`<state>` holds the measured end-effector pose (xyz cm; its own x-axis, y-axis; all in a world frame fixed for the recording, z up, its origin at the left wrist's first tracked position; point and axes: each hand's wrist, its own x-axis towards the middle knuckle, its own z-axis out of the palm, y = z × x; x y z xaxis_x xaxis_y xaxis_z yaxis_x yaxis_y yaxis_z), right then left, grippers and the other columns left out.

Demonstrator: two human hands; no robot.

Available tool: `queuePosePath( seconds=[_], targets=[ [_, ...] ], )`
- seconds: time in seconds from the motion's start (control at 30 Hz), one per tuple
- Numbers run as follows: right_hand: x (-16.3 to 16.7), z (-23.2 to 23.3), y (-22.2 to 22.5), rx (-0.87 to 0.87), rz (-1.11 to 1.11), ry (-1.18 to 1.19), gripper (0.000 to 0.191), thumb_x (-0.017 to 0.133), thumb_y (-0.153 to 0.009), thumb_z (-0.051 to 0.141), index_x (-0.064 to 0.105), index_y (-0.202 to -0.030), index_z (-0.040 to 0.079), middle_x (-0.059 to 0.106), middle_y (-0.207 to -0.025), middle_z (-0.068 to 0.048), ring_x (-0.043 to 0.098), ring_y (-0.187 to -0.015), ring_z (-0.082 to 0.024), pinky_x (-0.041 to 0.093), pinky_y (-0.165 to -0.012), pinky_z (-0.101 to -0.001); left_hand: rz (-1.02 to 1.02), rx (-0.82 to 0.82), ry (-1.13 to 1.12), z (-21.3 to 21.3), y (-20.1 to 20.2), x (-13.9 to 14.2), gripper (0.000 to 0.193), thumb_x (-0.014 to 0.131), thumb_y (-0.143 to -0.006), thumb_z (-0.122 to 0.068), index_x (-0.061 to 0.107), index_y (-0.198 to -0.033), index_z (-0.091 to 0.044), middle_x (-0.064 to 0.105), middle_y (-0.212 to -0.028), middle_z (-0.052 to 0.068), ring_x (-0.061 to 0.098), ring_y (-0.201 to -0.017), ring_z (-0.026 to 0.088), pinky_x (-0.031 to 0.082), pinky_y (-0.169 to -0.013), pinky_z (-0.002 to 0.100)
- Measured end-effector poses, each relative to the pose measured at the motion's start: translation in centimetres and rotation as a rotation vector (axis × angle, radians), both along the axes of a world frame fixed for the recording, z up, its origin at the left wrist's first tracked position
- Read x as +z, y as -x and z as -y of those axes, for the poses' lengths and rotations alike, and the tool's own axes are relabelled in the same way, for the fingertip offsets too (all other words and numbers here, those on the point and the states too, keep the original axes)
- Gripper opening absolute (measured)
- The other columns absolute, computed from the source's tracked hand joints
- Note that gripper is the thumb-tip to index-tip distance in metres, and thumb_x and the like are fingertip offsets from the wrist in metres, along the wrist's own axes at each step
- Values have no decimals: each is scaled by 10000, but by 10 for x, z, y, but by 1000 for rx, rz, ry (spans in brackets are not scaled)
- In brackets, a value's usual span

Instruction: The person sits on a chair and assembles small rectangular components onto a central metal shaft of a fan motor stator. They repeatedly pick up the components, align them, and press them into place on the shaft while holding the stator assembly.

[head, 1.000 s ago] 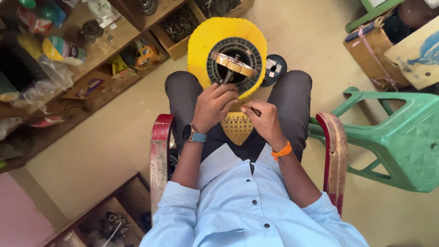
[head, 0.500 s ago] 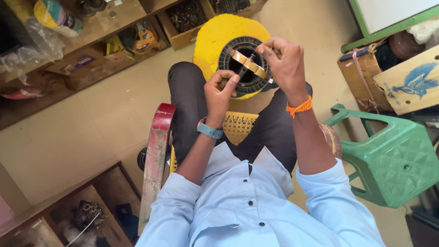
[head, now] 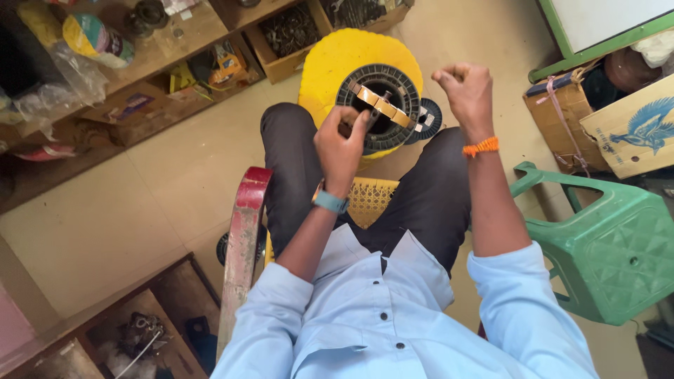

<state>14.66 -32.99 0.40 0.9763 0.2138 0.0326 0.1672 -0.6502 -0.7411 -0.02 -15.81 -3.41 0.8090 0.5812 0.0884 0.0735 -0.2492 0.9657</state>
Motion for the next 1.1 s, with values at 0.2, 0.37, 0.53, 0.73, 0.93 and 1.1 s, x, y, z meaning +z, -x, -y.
queuePosePath(
  seconds=[0.2, 0.37, 0.53, 0.73, 0.93, 1.1],
  targets=[
    [-5, 39, 19, -32, -63, -94, 182, 778, -957, 171, 783, -995, -8, 614, -694, 54, 476, -621, -9, 386, -550, -238, 295, -438, -756, -40, 2, 44, 451, 765, -835, -110, 727, -1284, -114, 648, -1330, 37, 580, -1202, 283, 423, -1025, 409],
    [17, 64, 38, -48, -135, -134, 185, 807, -952, 146, 772, -1007, -27, 532, -687, 15, 416, -606, -26, 307, -529, -233, 277, -750, -800, -54, -42, 50, 320, 838, -832, -196, 773, -1145, -178, 729, -1184, -52, 627, -1056, 180, 415, -908, 364],
    [40, 66, 79, 43, -141, -249, 97, 777, -955, 54, 774, -1015, -23, 711, -812, -5, 556, -700, -13, 414, -604, -184, 252, -738, -782, -54, -47, 35, 295, 853, -792, -219, 793, -1080, -197, 764, -1100, -69, 648, -993, 153, 431, -858, 340],
    [57, 27, 123, 149, -49, -252, 79, 755, -944, 47, 762, -1003, -5, 767, -858, -54, 665, -754, -47, 522, -659, -228, 260, -740, -756, -55, -52, 28, 289, 858, -768, -221, 797, -1050, -198, 773, -1085, -67, 646, -964, 158, 439, -843, 336],
    [52, 1, 146, 243, 202, -143, 67, 767, -938, 73, 733, -963, 20, 735, -863, -124, 720, -738, -212, 542, -658, -313, 207, -770, -744, -51, -57, 33, 261, 855, -759, -199, 794, -1013, -188, 775, -1042, -54, 646, -950, 185, 432, -811, 351],
    [23, -17, 159, 251, 349, -86, 73, 750, -936, 94, 705, -949, 38, 718, -873, -109, 719, -774, -281, 554, -663, -360, 180, -803, -742, -51, -62, 37, 286, 857, -716, -183, 791, -994, -182, 774, -1044, -46, 645, -939, 202, 420, -772, 364]
  ],
)
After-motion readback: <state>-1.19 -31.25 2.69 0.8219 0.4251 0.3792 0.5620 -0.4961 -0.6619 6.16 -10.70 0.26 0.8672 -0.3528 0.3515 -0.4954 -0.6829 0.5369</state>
